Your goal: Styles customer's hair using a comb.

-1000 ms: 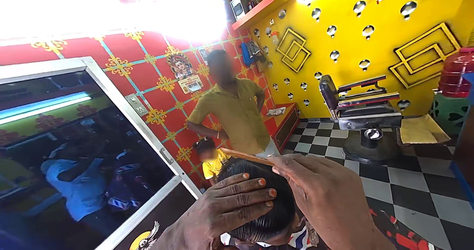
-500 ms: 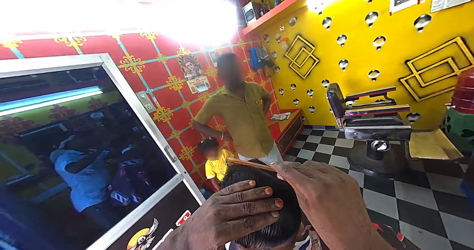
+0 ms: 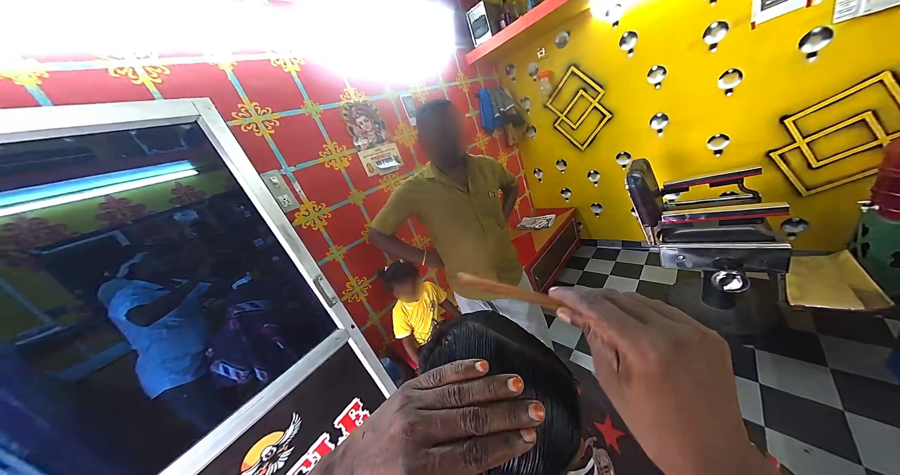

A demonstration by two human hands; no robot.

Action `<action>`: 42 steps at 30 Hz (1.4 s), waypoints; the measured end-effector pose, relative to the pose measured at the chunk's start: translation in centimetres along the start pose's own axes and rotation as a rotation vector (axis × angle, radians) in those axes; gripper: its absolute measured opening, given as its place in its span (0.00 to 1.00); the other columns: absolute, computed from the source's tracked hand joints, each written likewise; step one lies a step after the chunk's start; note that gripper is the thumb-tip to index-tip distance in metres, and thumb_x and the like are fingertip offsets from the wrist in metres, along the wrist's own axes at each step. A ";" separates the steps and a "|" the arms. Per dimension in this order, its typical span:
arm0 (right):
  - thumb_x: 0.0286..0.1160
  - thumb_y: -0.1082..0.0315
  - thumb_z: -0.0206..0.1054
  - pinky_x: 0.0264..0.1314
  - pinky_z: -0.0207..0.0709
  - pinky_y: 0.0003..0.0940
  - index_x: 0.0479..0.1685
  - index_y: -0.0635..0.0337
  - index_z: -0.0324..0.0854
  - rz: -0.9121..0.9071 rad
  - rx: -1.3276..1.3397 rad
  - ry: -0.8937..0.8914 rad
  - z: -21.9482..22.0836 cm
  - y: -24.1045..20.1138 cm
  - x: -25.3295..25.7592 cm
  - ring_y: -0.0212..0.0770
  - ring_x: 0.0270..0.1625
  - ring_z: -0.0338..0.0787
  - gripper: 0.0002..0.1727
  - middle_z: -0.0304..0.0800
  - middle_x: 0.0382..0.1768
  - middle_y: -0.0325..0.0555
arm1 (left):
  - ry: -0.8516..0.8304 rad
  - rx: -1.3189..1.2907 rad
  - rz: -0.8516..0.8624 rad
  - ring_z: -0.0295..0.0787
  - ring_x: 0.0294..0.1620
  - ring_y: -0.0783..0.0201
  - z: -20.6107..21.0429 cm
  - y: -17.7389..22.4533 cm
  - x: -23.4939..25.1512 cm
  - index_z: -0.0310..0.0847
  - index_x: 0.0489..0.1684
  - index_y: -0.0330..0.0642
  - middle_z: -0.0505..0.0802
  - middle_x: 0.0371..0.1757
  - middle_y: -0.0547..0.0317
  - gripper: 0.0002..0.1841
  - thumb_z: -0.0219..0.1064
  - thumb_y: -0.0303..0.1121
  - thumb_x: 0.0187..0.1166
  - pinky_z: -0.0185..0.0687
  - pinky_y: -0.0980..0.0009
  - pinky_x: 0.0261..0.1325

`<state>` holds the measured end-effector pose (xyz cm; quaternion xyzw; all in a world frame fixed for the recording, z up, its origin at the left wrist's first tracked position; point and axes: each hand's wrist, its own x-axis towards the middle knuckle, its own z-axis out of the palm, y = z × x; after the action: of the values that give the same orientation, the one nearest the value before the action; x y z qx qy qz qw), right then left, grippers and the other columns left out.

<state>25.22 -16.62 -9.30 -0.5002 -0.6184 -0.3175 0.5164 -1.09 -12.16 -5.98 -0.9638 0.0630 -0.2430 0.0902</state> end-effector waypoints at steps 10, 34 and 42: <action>0.83 0.62 0.64 0.37 0.80 0.28 0.53 0.37 0.91 -0.123 0.032 -0.029 0.5 -0.9 -0.3 0.32 0.42 0.92 0.11 0.96 0.46 0.27 | -0.007 0.017 0.004 0.70 0.86 0.55 0.1 0.2 0.0 0.86 0.69 0.45 0.85 0.77 0.60 0.29 0.61 0.58 0.84 0.58 0.56 0.91; 0.84 0.54 0.63 0.30 0.82 0.31 0.52 0.37 0.93 0.105 0.081 0.006 -0.8 -0.8 -1.4 0.34 0.39 0.93 0.12 0.95 0.40 0.31 | 0.006 0.032 0.000 0.70 0.86 0.57 0.1 0.7 -0.5 0.86 0.68 0.45 0.86 0.77 0.62 0.29 0.56 0.59 0.86 0.57 0.58 0.91; 0.85 0.50 0.62 0.38 0.83 0.25 0.52 0.32 0.92 0.261 0.599 -0.192 -1.3 -1.4 -3.9 0.21 0.39 0.88 0.12 0.93 0.41 0.20 | 0.298 -0.185 -0.131 0.75 0.82 0.55 -1.1 1.4 -1.2 0.84 0.63 0.55 0.87 0.73 0.66 0.31 0.47 0.66 0.85 0.65 0.50 0.87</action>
<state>24.18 -19.35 -12.54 -0.4288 -0.6607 -0.0046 0.6162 -2.76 -13.52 -5.82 -0.9233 0.0350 -0.3817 -0.0252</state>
